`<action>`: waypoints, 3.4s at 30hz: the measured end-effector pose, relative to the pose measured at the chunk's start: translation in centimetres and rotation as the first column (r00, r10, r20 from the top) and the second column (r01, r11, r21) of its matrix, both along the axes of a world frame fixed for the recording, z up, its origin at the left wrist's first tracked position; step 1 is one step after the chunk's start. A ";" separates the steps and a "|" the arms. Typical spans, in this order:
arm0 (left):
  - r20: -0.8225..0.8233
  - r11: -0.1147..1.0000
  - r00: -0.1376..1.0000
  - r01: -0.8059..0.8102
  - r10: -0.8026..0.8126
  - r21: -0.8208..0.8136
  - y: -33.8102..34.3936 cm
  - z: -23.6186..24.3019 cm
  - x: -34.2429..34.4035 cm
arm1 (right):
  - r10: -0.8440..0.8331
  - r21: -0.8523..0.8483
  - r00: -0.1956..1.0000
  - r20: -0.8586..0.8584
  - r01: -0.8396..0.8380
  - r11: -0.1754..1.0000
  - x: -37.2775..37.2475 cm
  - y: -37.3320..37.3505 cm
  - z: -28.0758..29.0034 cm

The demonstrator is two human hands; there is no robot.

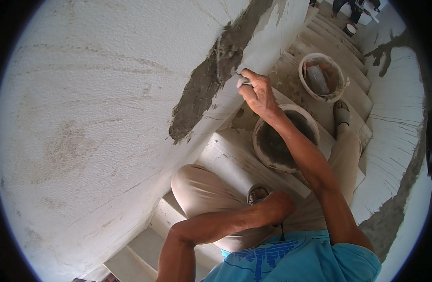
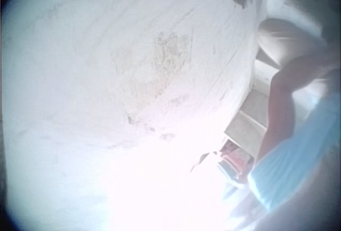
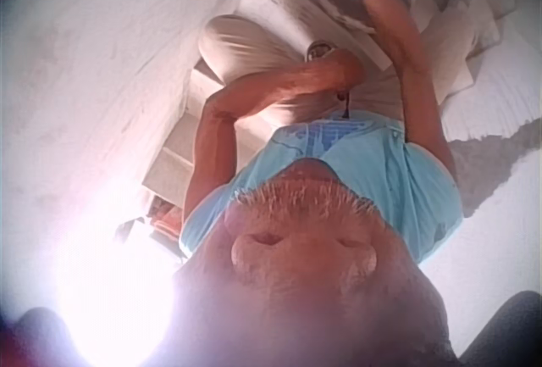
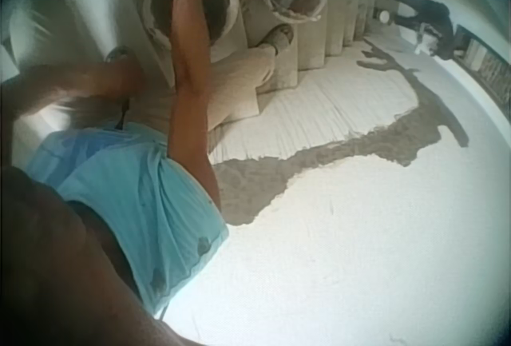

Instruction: The person scoops cement from a bucket with a trowel and applies it to a vertical wall surface next to a staircase. They repeatedly smooth and spread the cement along the wall using the trowel.

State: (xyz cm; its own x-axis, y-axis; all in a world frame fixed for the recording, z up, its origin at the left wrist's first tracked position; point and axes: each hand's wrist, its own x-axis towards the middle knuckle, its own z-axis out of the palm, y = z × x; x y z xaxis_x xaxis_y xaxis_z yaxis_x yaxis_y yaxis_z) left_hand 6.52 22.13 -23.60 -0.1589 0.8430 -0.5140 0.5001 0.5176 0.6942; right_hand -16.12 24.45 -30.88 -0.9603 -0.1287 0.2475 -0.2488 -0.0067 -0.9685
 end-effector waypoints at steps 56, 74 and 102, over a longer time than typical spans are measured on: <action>-0.034 0.999 0.999 -0.035 0.036 0.005 -0.6 1.1 -0.5 | 0.133 0.237 0.965 -0.226 -0.078 0.968 4.6 -3.6 -2.2; 0.004 0.999 0.999 -0.051 0.051 0.002 -0.6 1.2 -0.6 | 0.096 0.253 0.974 -0.203 -0.042 0.967 3.9 -2.7 -0.1; -0.027 0.995 0.996 -0.085 0.087 0.059 -0.6 -0.5 1.0 | 0.323 0.473 0.915 -0.242 -0.180 0.862 7.0 -1.4 -3.6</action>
